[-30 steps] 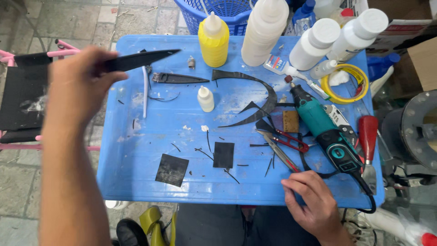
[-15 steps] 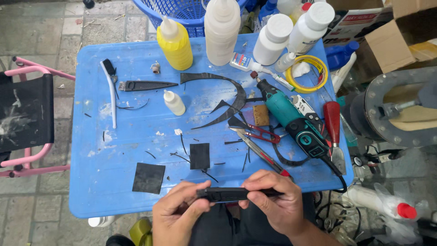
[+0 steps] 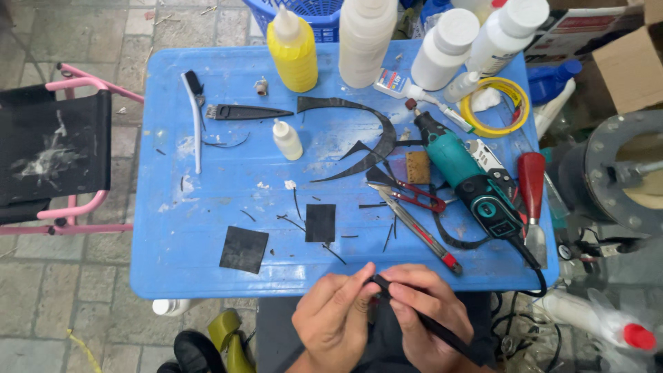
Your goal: The person applies glue from a white bottle onto a black square shoe part and then spreads it using a brush before adhering it to another shoe component.
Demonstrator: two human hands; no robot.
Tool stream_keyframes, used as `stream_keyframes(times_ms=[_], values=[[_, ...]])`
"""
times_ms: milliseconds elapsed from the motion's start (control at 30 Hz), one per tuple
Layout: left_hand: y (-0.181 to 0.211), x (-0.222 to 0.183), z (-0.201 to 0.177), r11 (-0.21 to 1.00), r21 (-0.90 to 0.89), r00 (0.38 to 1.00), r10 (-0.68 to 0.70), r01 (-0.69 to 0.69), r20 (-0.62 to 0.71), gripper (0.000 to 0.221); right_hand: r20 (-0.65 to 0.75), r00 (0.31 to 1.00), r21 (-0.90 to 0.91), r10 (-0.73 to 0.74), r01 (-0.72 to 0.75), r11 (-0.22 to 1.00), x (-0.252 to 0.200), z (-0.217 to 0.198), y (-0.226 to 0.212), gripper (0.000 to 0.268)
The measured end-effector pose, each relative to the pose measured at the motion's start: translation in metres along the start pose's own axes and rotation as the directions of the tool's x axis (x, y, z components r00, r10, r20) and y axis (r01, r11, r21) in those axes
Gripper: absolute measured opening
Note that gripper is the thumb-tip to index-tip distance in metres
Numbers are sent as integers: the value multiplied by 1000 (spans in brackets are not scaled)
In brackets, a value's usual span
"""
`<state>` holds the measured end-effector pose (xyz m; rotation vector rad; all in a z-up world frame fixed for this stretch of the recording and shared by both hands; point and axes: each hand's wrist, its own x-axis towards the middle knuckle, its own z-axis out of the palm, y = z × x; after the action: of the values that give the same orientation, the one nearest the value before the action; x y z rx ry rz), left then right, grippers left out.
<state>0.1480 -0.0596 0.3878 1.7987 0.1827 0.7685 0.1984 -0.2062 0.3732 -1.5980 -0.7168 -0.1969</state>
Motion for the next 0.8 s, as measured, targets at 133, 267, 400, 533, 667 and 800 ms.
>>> stream_keyframes(times_ms=[133,267,400,533,667,800], values=[[-6,0,-10,875,-330,935,-324,354,144,17,45,992,448,114,-122,886,-4,1,21,16],[-24,5,-26,224,-638,661,-438,737,610,9,369,875,863,313,-448,234,-9,-5,32,17],[-20,6,-27,158,-639,653,-300,753,695,8,417,870,897,264,-441,33,-11,0,26,18],[-6,6,-16,917,-274,950,-240,290,201,14,49,984,464,169,-172,869,-9,-10,9,14],[5,0,13,969,4,963,246,-247,-108,19,-147,982,111,-119,136,984,-17,-4,1,14],[2,-8,13,783,-561,961,-177,268,213,14,-69,990,587,120,-57,807,-30,-19,11,14]])
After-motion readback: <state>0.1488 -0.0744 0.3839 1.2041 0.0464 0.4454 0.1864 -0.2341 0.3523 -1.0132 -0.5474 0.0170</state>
